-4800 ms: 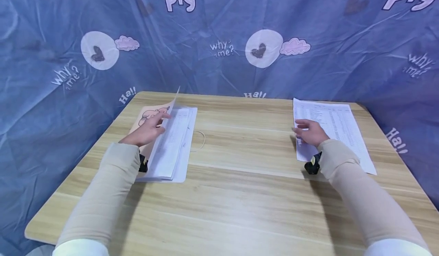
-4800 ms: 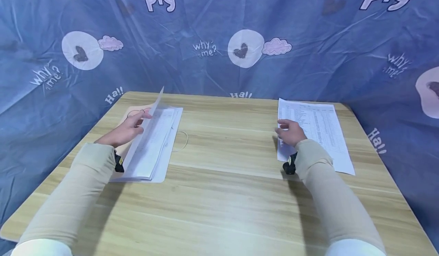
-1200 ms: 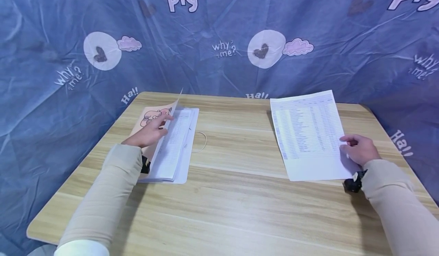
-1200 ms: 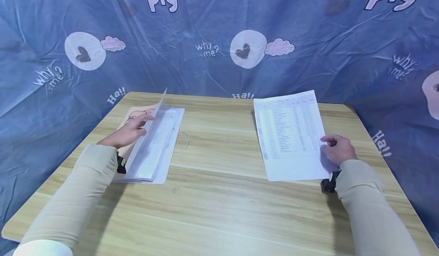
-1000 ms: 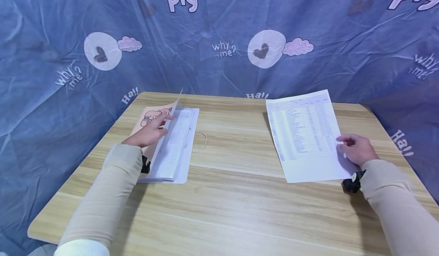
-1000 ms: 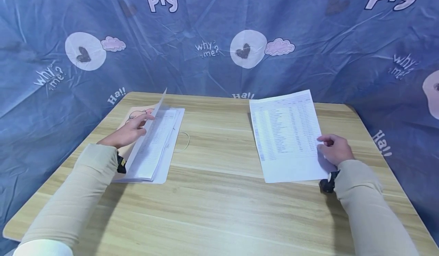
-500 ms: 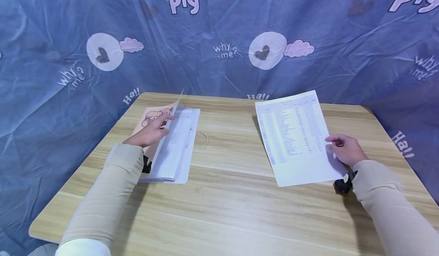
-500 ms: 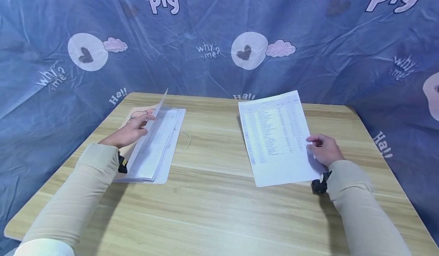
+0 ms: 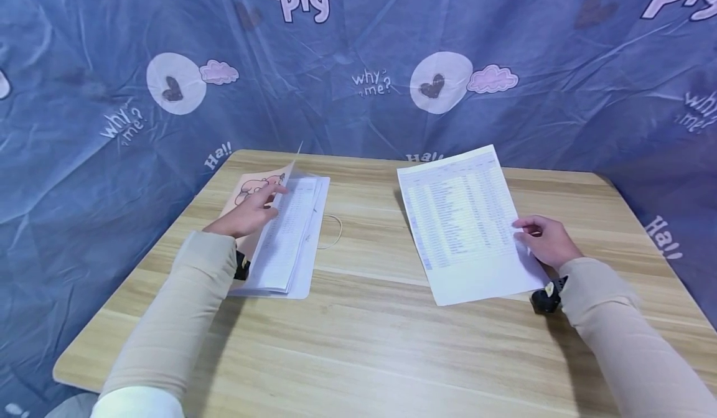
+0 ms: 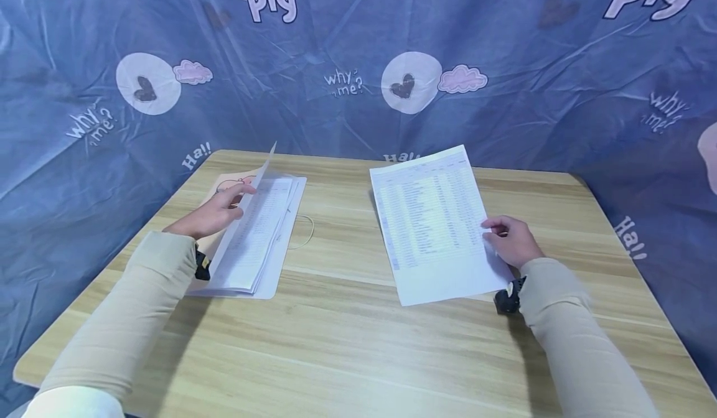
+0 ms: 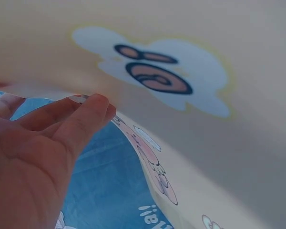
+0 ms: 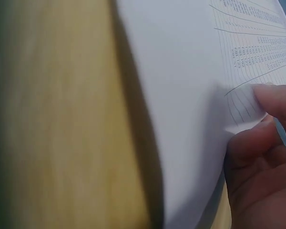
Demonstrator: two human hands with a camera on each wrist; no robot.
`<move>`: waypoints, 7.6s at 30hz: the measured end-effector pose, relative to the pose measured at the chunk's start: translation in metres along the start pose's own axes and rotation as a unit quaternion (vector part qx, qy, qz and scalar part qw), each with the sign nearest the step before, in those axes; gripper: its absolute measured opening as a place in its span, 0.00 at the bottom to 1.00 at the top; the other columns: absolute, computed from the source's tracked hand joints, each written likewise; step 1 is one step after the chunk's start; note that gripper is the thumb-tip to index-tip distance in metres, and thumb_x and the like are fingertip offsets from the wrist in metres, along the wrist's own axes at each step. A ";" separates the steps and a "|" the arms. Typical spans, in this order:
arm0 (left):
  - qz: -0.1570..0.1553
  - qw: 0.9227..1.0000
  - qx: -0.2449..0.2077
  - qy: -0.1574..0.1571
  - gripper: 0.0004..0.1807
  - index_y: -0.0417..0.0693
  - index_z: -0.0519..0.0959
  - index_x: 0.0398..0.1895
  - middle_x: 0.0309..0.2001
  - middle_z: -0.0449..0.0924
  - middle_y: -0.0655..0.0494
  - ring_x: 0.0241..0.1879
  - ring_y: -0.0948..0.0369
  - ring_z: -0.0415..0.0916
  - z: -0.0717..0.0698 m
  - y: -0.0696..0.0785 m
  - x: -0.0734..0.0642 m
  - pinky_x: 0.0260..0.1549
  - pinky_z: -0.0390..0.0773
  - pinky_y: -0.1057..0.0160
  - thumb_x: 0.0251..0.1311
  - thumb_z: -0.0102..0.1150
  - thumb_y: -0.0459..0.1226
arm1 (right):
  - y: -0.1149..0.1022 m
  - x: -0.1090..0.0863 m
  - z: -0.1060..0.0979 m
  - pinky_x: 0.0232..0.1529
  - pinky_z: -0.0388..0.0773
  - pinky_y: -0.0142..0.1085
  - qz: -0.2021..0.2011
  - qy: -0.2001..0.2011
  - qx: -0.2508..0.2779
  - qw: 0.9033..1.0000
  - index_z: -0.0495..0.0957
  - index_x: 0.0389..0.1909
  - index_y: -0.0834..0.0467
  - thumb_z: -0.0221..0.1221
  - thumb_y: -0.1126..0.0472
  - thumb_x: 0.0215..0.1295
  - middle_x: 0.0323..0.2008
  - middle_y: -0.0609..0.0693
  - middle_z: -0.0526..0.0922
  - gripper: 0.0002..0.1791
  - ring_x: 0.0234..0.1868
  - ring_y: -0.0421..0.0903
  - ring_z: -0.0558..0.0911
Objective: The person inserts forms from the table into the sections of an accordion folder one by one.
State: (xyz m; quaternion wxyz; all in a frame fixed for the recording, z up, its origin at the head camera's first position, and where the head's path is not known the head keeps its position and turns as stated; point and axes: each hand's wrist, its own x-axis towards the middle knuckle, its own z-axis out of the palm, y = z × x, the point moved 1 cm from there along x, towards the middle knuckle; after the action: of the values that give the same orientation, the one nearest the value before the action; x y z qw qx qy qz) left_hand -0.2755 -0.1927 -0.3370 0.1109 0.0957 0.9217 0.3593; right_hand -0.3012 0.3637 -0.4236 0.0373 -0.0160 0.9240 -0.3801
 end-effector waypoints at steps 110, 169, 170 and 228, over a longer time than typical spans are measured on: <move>-0.001 1.000 -0.018 -0.006 0.27 0.37 0.55 0.68 0.72 0.45 0.39 0.68 0.39 0.50 -0.004 0.008 -0.005 0.62 0.58 0.41 0.65 0.39 0.28 | -0.146 0.036 0.147 0.36 0.77 0.28 -0.081 -0.101 0.289 0.949 0.77 0.51 0.66 0.59 0.64 0.63 0.49 0.61 0.78 0.16 0.35 0.37 0.79; -0.004 0.999 -0.043 -0.009 0.27 0.37 0.56 0.67 0.69 0.52 0.36 0.67 0.41 0.54 -0.006 -0.002 0.003 0.61 0.62 0.44 0.63 0.40 0.25 | -0.225 0.028 0.202 0.33 0.73 0.25 0.061 0.029 0.424 0.903 0.79 0.47 0.68 0.59 0.70 0.58 0.31 0.48 0.74 0.15 0.33 0.39 0.74; -0.005 0.999 -0.042 -0.010 0.27 0.36 0.56 0.67 0.69 0.52 0.36 0.67 0.41 0.54 -0.006 0.003 0.000 0.61 0.62 0.44 0.62 0.40 0.25 | -0.226 0.028 0.203 0.33 0.73 0.24 0.062 0.034 0.430 0.900 0.79 0.47 0.68 0.59 0.70 0.58 0.31 0.48 0.75 0.15 0.33 0.39 0.74; 0.004 1.000 0.025 0.000 0.28 0.40 0.57 0.68 0.70 0.52 0.42 0.68 0.43 0.52 -0.015 -0.002 -0.002 0.65 0.57 0.46 0.62 0.41 0.29 | -0.253 0.000 0.230 0.43 0.76 0.40 -0.054 -0.108 0.210 0.970 0.78 0.54 0.55 0.57 0.63 0.61 0.59 0.54 0.74 0.18 0.39 0.46 0.78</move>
State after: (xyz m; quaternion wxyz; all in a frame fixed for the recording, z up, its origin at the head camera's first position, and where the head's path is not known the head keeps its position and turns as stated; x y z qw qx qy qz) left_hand -0.2778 -0.2041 -0.3273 0.1070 0.1017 0.9299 0.3368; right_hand -0.2827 0.0228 -0.4084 0.1189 -0.0992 0.8117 -0.5632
